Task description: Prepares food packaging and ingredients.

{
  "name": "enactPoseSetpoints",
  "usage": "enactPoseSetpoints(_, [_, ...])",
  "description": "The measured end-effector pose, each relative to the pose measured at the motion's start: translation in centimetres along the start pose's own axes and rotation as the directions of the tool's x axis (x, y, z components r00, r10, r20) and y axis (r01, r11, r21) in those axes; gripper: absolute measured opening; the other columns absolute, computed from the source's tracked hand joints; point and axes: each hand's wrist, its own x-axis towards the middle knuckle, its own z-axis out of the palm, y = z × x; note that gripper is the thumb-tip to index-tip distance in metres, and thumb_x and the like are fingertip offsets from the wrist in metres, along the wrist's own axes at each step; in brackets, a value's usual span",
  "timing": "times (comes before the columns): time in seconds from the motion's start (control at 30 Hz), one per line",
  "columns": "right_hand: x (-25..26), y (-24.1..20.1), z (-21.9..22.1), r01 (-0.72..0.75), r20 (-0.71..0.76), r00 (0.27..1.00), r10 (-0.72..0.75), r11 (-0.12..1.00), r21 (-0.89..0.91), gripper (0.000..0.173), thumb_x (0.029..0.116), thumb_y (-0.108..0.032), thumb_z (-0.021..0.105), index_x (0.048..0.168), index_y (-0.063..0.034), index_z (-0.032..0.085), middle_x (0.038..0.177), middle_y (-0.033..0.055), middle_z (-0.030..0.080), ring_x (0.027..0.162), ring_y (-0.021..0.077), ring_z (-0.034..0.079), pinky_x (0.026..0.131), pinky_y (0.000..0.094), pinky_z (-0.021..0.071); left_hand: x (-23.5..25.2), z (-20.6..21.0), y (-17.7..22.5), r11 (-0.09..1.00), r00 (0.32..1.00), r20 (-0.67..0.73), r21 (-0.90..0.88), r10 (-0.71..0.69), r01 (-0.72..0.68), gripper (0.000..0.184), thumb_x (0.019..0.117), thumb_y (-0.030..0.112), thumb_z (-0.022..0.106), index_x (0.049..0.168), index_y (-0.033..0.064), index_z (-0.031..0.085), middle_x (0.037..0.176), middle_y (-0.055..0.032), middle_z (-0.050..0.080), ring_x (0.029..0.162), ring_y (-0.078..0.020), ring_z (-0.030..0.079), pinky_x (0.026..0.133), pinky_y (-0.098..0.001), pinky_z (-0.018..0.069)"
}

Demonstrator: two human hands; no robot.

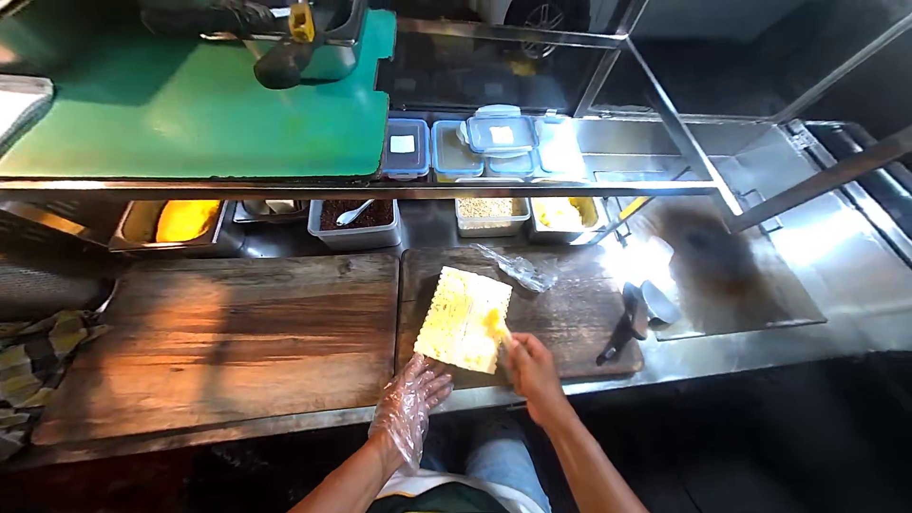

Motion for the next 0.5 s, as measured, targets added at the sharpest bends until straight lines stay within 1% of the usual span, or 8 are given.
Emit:
enactPoseSetpoints(0.03, [1.1,-0.6,-0.5,0.060,-0.052,0.996,-0.071,0.980,-0.192,0.028,0.1086,-0.021,0.048,0.125,-0.0064,0.065,0.086,0.0076,0.066,0.066,0.0158,0.060,0.061,0.0340,0.0518,0.2,0.0,0.0,1.000,1.000,-0.004,0.006,0.004,-0.004,0.045,0.1103,0.033,0.044,0.137,-0.0018,0.050,0.119,-0.0244,0.067,0.100,-0.0355,0.071,0.082,-0.0471,0.0608])
enactPoseSetpoints(0.1, [0.8,-0.5,-0.5,0.183,0.004,0.970,-0.244,0.719,-0.671,0.031,0.1072,-0.022,0.049,0.132,-0.0118,0.065,0.109,0.0123,0.072,0.090,0.0282,0.072,0.080,0.0498,0.0598,0.2,-0.3,0.0,1.000,1.000,-0.012,0.015,-0.009,0.009,0.043,0.1102,0.033,0.044,0.135,-0.0015,0.051,0.118,-0.0237,0.068,0.099,-0.0345,0.072,0.082,-0.0465,0.0611])
enactPoseSetpoints(0.17, [-2.8,1.0,-0.2,0.264,0.134,0.939,-0.318,0.413,-0.871,0.035,0.1018,-0.018,0.052,0.134,-0.0151,0.065,0.113,0.0189,0.070,0.078,0.0359,0.073,0.065,0.0553,0.0600,-0.1,-0.4,0.1,1.000,1.000,-0.021,0.012,-0.014,0.014,0.043,0.1100,0.033,0.045,0.134,-0.0018,0.052,0.118,-0.0238,0.067,0.099,-0.0346,0.072,0.082,-0.0464,0.0609])
enactPoseSetpoints(0.2, [-4.9,1.4,-0.2,0.292,0.180,0.933,-0.313,0.361,-0.885,0.037,0.0995,-0.016,0.055,0.135,-0.0164,0.065,0.112,0.0200,0.069,0.071,0.0358,0.072,0.059,0.0545,0.0594,-0.2,-0.4,0.4,1.000,1.000,-0.014,0.018,-0.006,0.007,0.042,0.1101,0.032,0.045,0.134,-0.0023,0.052,0.119,-0.0238,0.067,0.100,-0.0346,0.072,0.082,-0.0460,0.0610])
enactPoseSetpoints(0.27, [-7.1,1.4,-0.5,0.339,0.211,0.923,-0.322,0.419,-0.843,0.032,0.1004,-0.018,0.055,0.129,-0.0165,0.069,0.104,0.0169,0.071,0.066,0.0326,0.071,0.055,0.0506,0.0586,-0.4,-0.9,0.6,0.999,1.000,-0.006,0.035,0.011,-0.011,0.040,0.1103,0.029,0.044,0.134,-0.0025,0.053,0.118,-0.0228,0.069,0.100,-0.0339,0.072,0.082,-0.0450,0.0616])
enactPoseSetpoints(0.37, [-2.2,-1.0,-0.8,0.281,0.103,0.940,-0.324,0.571,-0.771,0.033,0.1060,-0.023,0.047,0.128,-0.0115,0.068,0.110,0.0152,0.072,0.085,0.0324,0.073,0.071,0.0525,0.0604,-0.4,-1.4,0.2,0.999,0.999,-0.052,0.054,0.000,0.003,0.036,0.1095,0.026,0.046,0.130,-0.0022,0.055,0.113,-0.0217,0.070,0.095,-0.0329,0.073,0.079,-0.0446,0.0618])
enactPoseSetpoints(0.43, [1.9,-0.8,-0.8,0.259,0.085,0.932,-0.351,0.485,-0.835,0.034,0.1062,-0.023,0.047,0.133,-0.0156,0.067,0.115,0.0160,0.071,0.083,0.0346,0.073,0.070,0.0545,0.0599,-0.4,-1.3,-0.4,0.996,0.994,-0.106,0.084,0.023,-0.015,0.035,0.1094,0.025,0.046,0.129,-0.0020,0.055,0.110,-0.0209,0.071,0.092,-0.0314,0.074,0.077,-0.0433,0.0620])
enactPoseSetpoints(0.5, [1.0,0.2,-0.9,0.330,0.194,0.924,-0.330,0.428,-0.842,0.035,0.1040,-0.022,0.048,0.134,-0.0160,0.066,0.116,0.0181,0.070,0.077,0.0356,0.073,0.065,0.0551,0.0602,-0.5,-0.8,-0.4,0.991,0.987,-0.150,0.125,0.059,-0.040,0.035,0.1093,0.024,0.048,0.131,-0.0029,0.053,0.109,-0.0215,0.071,0.091,-0.0310,0.074,0.076,-0.0427,0.0623])
